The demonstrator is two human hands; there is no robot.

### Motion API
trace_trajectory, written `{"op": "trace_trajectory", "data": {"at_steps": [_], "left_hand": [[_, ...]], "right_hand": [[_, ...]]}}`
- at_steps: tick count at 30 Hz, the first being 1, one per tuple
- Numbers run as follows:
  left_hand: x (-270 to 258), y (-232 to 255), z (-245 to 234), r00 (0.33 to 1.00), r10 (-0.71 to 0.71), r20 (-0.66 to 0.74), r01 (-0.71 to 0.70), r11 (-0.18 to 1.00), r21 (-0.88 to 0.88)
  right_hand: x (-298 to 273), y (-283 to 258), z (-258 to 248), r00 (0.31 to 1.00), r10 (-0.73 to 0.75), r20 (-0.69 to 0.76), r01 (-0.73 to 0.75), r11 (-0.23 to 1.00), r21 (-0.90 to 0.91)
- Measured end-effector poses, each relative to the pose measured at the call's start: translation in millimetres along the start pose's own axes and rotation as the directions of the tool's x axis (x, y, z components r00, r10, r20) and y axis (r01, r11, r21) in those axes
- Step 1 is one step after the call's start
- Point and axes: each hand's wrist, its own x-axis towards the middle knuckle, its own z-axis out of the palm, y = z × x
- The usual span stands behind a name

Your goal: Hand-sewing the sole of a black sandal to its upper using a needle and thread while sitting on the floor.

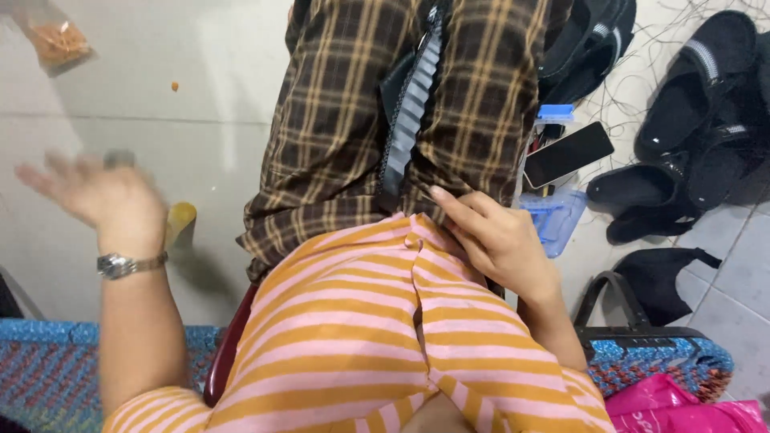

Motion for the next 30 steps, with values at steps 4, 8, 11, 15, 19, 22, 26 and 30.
{"op": "trace_trajectory", "data": {"at_steps": [4,8,11,15,19,22,26,30], "left_hand": [[-127.0,17.6,-155.2,0.581,0.144,-0.801,-0.808,0.221,-0.546],[-173.6,73.9,-174.8,0.406,0.349,-0.844,-0.833,-0.238,-0.5],[-176.3,100.6,-157.7,0.5,0.405,-0.766,-0.772,-0.191,-0.606],[-169.8,117.4,-145.8,0.466,0.347,-0.814,-0.84,-0.115,-0.53],[-169.6,126.2,-139.0,0.479,0.346,-0.807,-0.848,-0.054,-0.527],[-170.7,128.9,-138.2,0.507,0.37,-0.778,-0.832,-0.025,-0.554],[-169.8,129.7,-138.5,0.533,0.388,-0.752,-0.806,-0.039,-0.591],[-168.7,132.8,-136.4,0.54,0.388,-0.747,-0.793,-0.064,-0.606]], "right_hand": [[13.0,-2.9,3.0,0.994,-0.094,0.045,0.101,0.981,-0.167],[18.3,-4.8,10.0,0.992,-0.07,0.101,0.087,0.979,-0.182],[19.1,0.5,17.4,0.995,-0.087,0.05,0.094,0.982,-0.164],[23.2,-0.2,14.7,0.993,-0.095,0.074,0.108,0.974,-0.197],[29.0,-10.5,14.2,0.993,-0.081,0.08,0.096,0.974,-0.204],[31.9,-14.5,19.4,0.994,-0.088,0.061,0.1,0.968,-0.232],[29.9,-2.6,34.1,0.994,-0.106,-0.013,0.101,0.977,-0.189],[35.4,-0.1,38.3,0.991,-0.128,-0.027,0.121,0.978,-0.171]]}}
